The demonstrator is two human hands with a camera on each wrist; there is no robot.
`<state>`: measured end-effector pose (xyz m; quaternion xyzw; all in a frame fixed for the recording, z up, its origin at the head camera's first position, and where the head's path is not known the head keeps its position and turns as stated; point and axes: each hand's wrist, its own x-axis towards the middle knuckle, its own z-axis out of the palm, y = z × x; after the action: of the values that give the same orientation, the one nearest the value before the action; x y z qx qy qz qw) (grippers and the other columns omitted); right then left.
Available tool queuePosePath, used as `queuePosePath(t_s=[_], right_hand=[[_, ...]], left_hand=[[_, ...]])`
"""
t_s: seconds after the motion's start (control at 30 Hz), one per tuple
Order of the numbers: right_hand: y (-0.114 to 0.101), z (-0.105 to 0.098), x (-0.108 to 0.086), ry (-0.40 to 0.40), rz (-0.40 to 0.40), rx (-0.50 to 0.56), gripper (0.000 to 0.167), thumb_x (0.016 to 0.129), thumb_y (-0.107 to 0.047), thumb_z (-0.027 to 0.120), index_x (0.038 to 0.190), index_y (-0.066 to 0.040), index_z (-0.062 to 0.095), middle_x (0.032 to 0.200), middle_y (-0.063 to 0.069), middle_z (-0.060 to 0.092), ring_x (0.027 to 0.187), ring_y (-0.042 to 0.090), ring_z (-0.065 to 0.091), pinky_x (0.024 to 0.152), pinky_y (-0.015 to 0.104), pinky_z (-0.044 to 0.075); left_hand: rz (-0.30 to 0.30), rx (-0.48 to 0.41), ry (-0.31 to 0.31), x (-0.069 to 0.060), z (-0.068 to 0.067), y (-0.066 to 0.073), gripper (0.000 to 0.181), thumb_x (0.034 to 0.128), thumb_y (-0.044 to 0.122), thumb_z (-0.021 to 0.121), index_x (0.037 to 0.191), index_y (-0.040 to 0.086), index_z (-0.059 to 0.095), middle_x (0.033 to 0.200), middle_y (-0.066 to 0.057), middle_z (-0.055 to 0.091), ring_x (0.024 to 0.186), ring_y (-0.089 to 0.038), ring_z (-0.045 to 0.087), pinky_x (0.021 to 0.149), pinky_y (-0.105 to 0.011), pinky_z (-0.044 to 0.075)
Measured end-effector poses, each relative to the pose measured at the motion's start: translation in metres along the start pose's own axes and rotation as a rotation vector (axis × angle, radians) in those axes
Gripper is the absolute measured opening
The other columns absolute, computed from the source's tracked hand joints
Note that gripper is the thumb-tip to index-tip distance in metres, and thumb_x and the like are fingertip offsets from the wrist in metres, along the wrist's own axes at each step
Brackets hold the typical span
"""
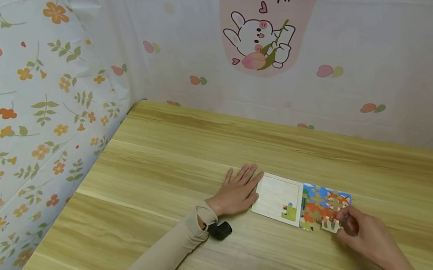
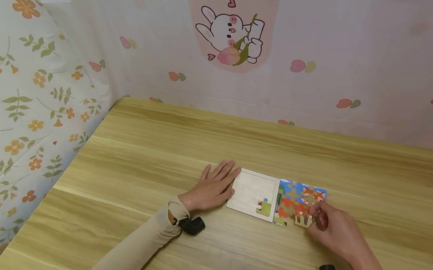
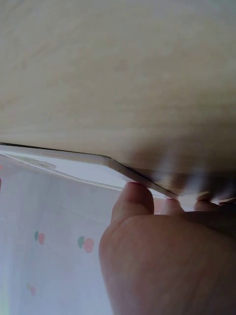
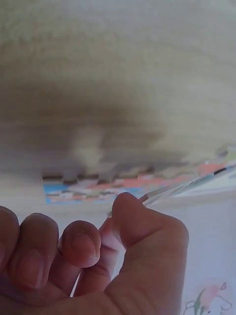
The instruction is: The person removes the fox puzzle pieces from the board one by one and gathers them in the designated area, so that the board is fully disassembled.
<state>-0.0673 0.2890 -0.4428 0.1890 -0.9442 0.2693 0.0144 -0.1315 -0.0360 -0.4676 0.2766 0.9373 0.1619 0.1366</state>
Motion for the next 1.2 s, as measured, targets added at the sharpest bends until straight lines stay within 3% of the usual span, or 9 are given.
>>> queuePosePath(t_s=[0.67, 1.2], right_hand=[[0.008, 0.009, -0.003, 0.015, -0.054, 0.091, 0.031, 0.065, 0.004, 0.07, 0.086, -0.013, 0.056, 0.063, -0.013, 0.035, 0.053, -0.004, 0.029, 0.046, 0.02, 0.024], [0.006, 0.013, -0.002, -0.003, -0.06, 0.018, 0.031, 0.064, 0.001, 0.071, 0.085, -0.014, 0.054, 0.061, -0.015, 0.031, 0.052, -0.005, 0.025, 0.051, 0.021, 0.025]], left_hand=[[0.002, 0.009, 0.007, 0.001, -0.001, 0.002, 0.057, 0.1014, 0.035, 0.028, 0.151, 0.018, 0.007, 0.156, -0.003, -0.002, 0.141, -0.017, -0.008, 0.109, -0.05, -0.003], [0.011, -0.014, 0.011, -0.002, -0.002, 0.001, 0.057, 0.1015, 0.034, 0.029, 0.151, 0.017, 0.008, 0.156, -0.005, -0.001, 0.14, -0.018, -0.008, 0.108, -0.052, -0.003]])
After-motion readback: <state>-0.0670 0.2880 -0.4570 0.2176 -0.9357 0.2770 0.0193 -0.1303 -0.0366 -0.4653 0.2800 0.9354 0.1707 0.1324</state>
